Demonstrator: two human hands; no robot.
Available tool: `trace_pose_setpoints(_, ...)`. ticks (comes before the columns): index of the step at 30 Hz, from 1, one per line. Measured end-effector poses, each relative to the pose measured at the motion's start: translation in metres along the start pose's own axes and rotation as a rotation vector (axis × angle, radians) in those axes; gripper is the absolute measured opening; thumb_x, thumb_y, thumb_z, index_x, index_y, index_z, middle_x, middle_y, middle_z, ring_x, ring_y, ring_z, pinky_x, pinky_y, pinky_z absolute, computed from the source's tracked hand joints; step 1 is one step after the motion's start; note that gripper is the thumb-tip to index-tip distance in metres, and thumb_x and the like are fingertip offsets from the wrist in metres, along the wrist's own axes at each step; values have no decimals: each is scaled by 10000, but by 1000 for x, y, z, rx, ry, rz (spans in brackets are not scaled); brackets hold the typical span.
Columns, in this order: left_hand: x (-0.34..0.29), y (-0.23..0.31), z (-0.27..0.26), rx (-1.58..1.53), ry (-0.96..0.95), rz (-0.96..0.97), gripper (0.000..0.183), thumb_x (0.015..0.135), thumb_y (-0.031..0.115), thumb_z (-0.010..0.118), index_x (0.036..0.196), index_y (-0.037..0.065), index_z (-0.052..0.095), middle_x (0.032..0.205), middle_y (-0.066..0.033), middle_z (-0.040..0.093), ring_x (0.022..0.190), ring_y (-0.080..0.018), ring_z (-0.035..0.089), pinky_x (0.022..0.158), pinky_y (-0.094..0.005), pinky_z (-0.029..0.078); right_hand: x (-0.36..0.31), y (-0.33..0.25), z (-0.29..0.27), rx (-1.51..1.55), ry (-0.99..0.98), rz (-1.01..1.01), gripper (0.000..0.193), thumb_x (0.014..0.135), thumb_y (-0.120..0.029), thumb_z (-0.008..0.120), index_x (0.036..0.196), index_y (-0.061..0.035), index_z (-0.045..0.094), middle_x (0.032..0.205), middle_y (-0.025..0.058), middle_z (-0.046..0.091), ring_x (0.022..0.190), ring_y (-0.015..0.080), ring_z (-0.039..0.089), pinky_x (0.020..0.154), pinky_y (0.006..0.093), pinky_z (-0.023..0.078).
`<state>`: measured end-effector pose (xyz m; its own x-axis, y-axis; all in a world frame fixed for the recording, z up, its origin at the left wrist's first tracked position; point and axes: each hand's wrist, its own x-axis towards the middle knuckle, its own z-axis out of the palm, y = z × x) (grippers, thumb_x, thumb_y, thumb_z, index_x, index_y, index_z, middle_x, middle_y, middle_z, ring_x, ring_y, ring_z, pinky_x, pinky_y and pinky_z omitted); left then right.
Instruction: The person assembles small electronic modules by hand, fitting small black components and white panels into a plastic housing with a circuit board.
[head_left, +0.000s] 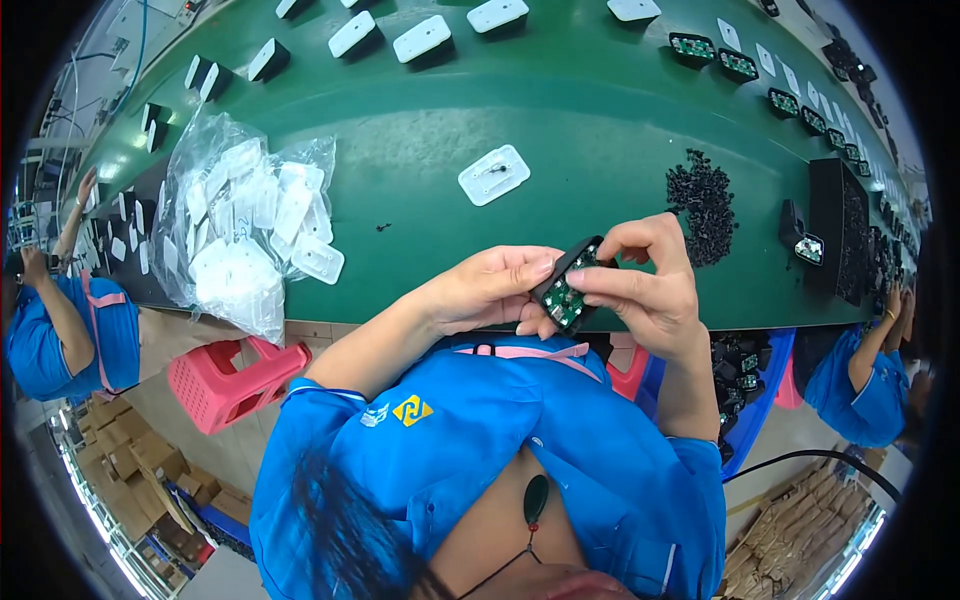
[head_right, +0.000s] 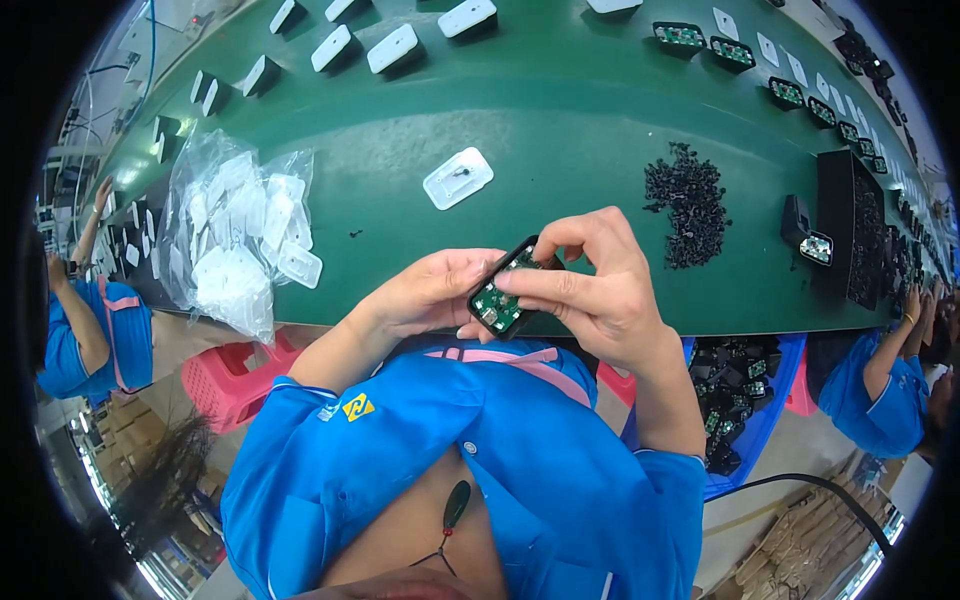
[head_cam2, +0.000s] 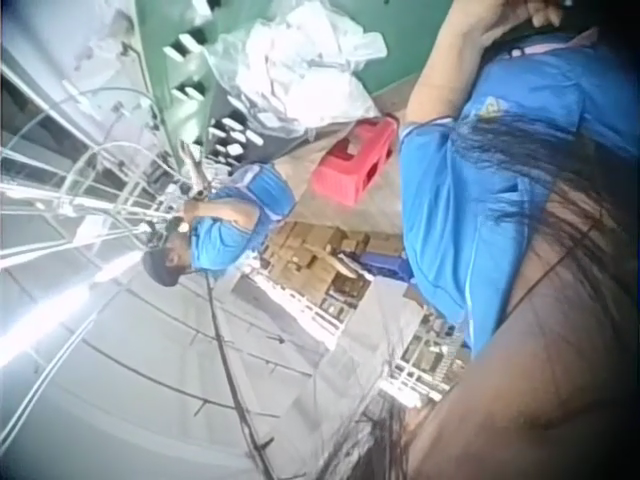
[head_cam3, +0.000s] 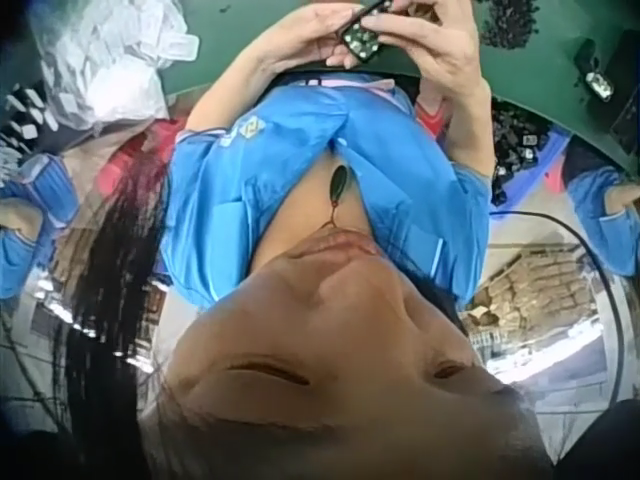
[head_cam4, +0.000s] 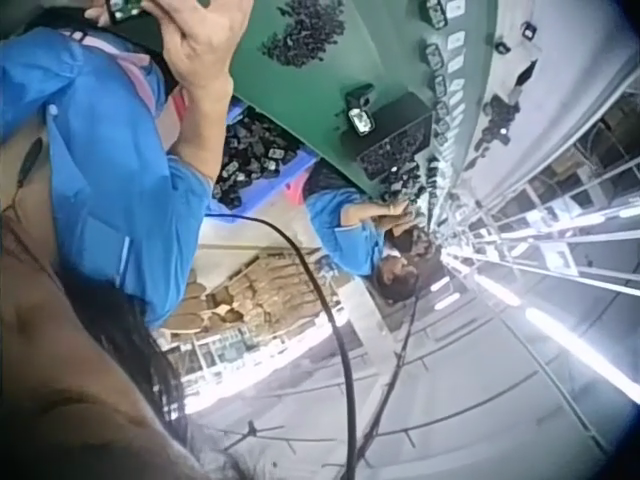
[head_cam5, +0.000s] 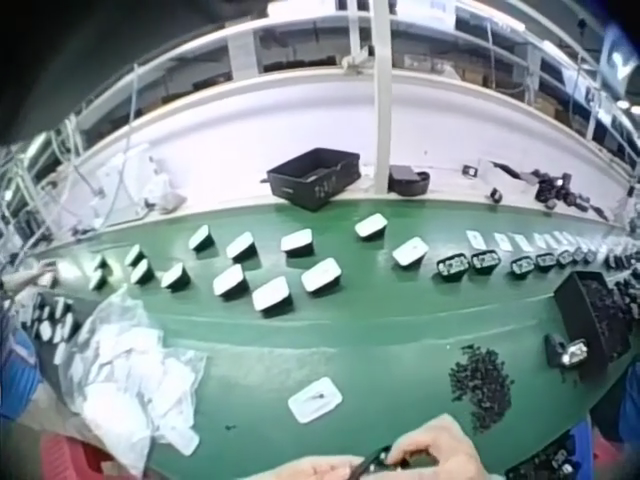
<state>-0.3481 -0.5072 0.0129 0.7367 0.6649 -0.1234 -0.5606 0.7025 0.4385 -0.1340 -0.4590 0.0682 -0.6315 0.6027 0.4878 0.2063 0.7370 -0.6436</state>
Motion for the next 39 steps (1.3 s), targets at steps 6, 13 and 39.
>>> trace_pose_setpoints(6,0,-8,9,322,202,222,492,973,306,534,1329,-13,421,1064,-95,601,798,-139,611,671,-233,488,-9,5,12,113,144,103,191,656,-100,789,797,-90,661,837,40,567,785,206,526,641,313,406)
trace_pose_setpoints(13,9,-19,6,1171,276,918,581,915,271,620,1369,-15,397,1192,-155,511,1037,-222,544,895,-319,462,-12,-12,62,392,575,214,177,789,11,711,913,-36,594,945,91,581,836,176,531,716,279,452)
trace_pose_setpoints(39,7,-3,0,1554,289,1078,593,793,86,721,1319,12,458,1181,-196,551,964,-322,588,796,-366,506,-9,-9,50,951,379,660,76,889,-7,628,924,22,566,876,28,577,820,60,537,719,197,447)
